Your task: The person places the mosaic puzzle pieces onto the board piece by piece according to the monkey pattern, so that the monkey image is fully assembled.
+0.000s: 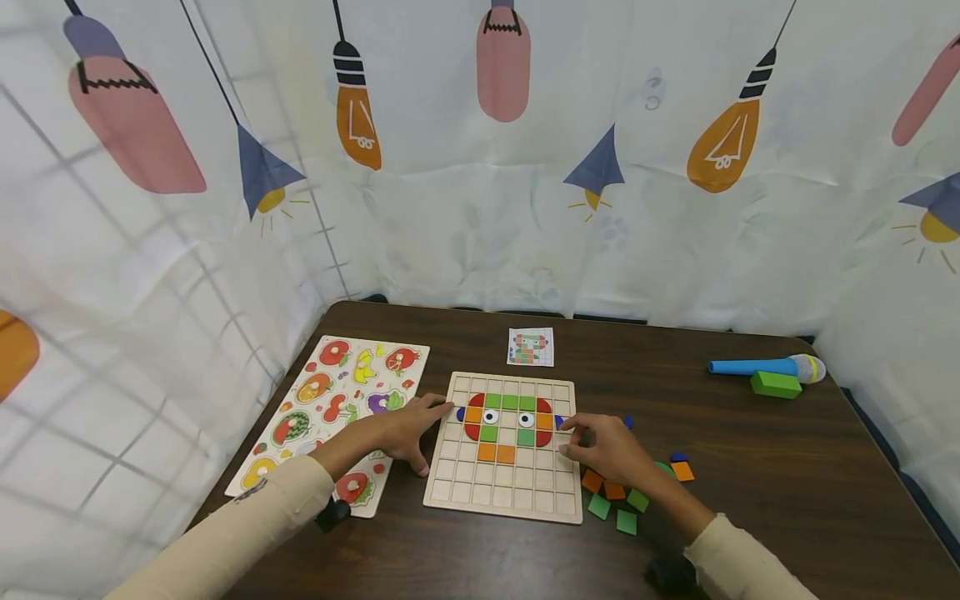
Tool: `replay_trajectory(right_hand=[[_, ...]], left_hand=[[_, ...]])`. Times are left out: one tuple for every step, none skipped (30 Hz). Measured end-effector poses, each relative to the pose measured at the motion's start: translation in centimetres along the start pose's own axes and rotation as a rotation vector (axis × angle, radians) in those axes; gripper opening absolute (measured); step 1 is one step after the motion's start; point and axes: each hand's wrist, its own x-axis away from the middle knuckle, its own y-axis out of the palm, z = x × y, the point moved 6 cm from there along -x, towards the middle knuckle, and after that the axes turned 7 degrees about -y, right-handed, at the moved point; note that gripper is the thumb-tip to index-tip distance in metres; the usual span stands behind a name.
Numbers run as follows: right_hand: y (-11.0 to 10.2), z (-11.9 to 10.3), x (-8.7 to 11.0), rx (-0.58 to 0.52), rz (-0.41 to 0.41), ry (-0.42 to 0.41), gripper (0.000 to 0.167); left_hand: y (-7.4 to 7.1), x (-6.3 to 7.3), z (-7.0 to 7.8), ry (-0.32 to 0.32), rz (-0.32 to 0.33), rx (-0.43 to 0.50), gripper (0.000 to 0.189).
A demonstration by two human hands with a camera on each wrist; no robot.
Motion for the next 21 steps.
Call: replay_trajectory(right_hand=[[-0.2, 0.2, 0.1, -0.001, 0.0, -0.001, 0.027], [-0.4, 0.4, 0.3, -0.001, -0.004, -0.005, 0.027], [-0.6, 0.6, 0.4, 0.0, -0.005, -0.009, 0.027], [-0.8, 0.8, 0.5, -0.002, -0.009, -0.012, 0.028], [-1.1, 1.0, 0.7, -0.004, -0.012, -0.018, 0.028], [-1.4, 1.2, 0.9, -0.004, -0.018, -0.023, 0.028], [-1.7, 1.4, 1.1, 0.001, -0.022, -0.02, 0.027], [-1.9, 1.6, 1.2, 0.005, -0.026, -0.02, 0.028], [-2.2, 1.8, 1.4, 0.008, -0.025, -0.02, 0.028], [-2.5, 2.0, 1.7, 0.012, -0.025, -0.02, 0.028], [-2.8, 2.2, 1.9, 0.021, -0.021, -0.019, 0.027], [-3.0, 2.5, 2.1, 0.028, -0.018, -0.014, 0.027], [-3.2, 2.7, 2.3, 0.034, -0.015, -0.011, 0.027], [-3.3, 3.0, 2.5, 0.036, -0.01, -0.009, 0.027], [-3.5, 3.2, 2.7, 0.04, -0.007, -0.006, 0.028], [-3.6, 3.4, 2.9, 0.046, -0.007, -0.001, 0.028], [-3.7, 3.6, 3.1, 0.051, -0.01, 0.008, 0.028], [-3.7, 3.7, 3.3, 0.052, -0.014, 0.016, 0.028], [-3.8, 3.8, 3.4, 0.055, -0.02, 0.023, 0.029], [-3.8, 3.9, 3.5, 0.056, -0.024, 0.03, 0.029], [-3.9, 4.0, 3.7, 0.057, -0.029, 0.033, 0.03]], left_hand=[[0.0, -0.1, 0.1, 0.0, 0.002, 0.004, 0.106], [0.1, -0.2, 0.1, -0.001, 0.002, 0.008, 0.105], [0.1, -0.2, 0.2, 0.001, 0.002, 0.014, 0.105], [0.1, -0.3, 0.3, 0.006, 0.003, 0.018, 0.104], [0.2, -0.3, 0.3, 0.01, 0.003, 0.021, 0.104], [0.2, -0.3, 0.4, 0.014, 0.005, 0.023, 0.103], [0.2, -0.3, 0.4, 0.014, 0.003, 0.027, 0.103], [0.1, -0.3, 0.5, 0.015, 0.0, 0.03, 0.103], [0.1, -0.2, 0.5, 0.015, -0.003, 0.033, 0.103], [0.1, -0.1, 0.5, 0.013, -0.006, 0.033, 0.103], [0.1, -0.2, 0.4, 0.01, -0.009, 0.035, 0.104], [0.1, -0.2, 0.4, 0.005, -0.012, 0.036, 0.105], [0.1, -0.2, 0.3, -0.001, -0.016, 0.037, 0.107], [0.1, -0.2, 0.3, -0.004, -0.019, 0.041, 0.11], [0.2, -0.3, 0.3, -0.007, -0.022, 0.041, 0.113], [0.3, -0.3, 0.3, -0.01, -0.026, 0.039, 0.116], [0.4, -0.4, 0.3, -0.013, -0.03, 0.038, 0.118], [0.5, -0.4, 0.3, -0.017, -0.035, 0.036, 0.121], [0.6, -0.4, 0.3, -0.017, -0.037, 0.036, 0.123], [0.6, -0.4, 0.4, -0.018, -0.039, 0.033, 0.125], [0.7, -0.4, 0.4, -0.022, -0.041, 0.025, 0.127]])
